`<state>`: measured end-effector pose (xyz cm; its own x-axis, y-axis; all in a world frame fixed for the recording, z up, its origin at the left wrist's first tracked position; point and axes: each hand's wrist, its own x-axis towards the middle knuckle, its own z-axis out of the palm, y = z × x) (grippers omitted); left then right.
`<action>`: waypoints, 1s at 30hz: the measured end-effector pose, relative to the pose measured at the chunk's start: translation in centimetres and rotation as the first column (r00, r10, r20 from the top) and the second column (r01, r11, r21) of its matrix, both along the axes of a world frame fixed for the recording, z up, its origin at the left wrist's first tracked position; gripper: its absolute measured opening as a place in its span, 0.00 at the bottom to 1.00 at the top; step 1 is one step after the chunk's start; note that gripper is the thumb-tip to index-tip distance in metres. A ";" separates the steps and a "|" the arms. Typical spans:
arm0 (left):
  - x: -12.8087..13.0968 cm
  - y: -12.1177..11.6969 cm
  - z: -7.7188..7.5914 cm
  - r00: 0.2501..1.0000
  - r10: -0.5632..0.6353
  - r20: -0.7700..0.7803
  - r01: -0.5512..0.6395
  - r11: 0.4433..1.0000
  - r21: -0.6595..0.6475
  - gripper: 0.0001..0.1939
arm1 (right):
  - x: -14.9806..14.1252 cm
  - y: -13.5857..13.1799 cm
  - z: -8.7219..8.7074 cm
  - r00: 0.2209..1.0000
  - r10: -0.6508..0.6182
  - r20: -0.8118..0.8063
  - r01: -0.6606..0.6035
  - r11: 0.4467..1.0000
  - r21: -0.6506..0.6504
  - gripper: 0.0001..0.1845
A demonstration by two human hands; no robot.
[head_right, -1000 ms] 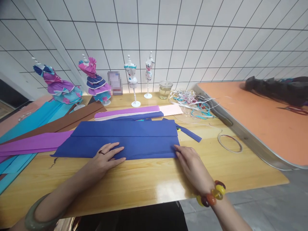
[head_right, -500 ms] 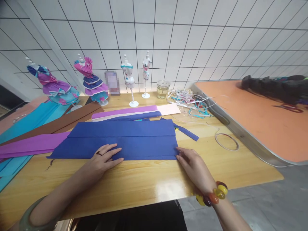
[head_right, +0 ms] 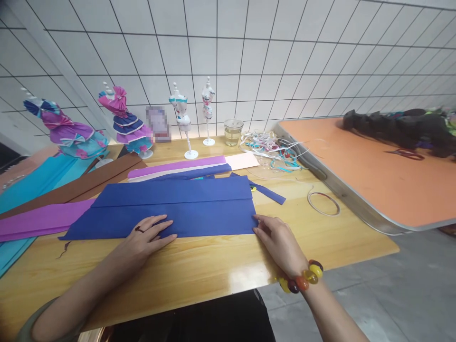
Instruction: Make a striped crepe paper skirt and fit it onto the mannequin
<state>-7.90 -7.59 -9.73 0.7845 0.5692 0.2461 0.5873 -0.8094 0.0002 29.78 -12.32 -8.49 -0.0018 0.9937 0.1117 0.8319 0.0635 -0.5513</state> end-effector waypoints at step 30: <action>-0.1 0.3 -0.2 1.000 -0.022 -0.006 0.023 0.999 0.025 0.27 | 0.2 0.0 0.3 1.000 -0.027 -0.015 0.025 0.996 -0.090 0.08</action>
<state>-7.98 -7.30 -9.90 0.7984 0.5451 0.2557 0.5688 -0.8221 -0.0236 30.02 -12.34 -8.17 0.0254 0.9994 0.0218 0.8238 -0.0086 -0.5668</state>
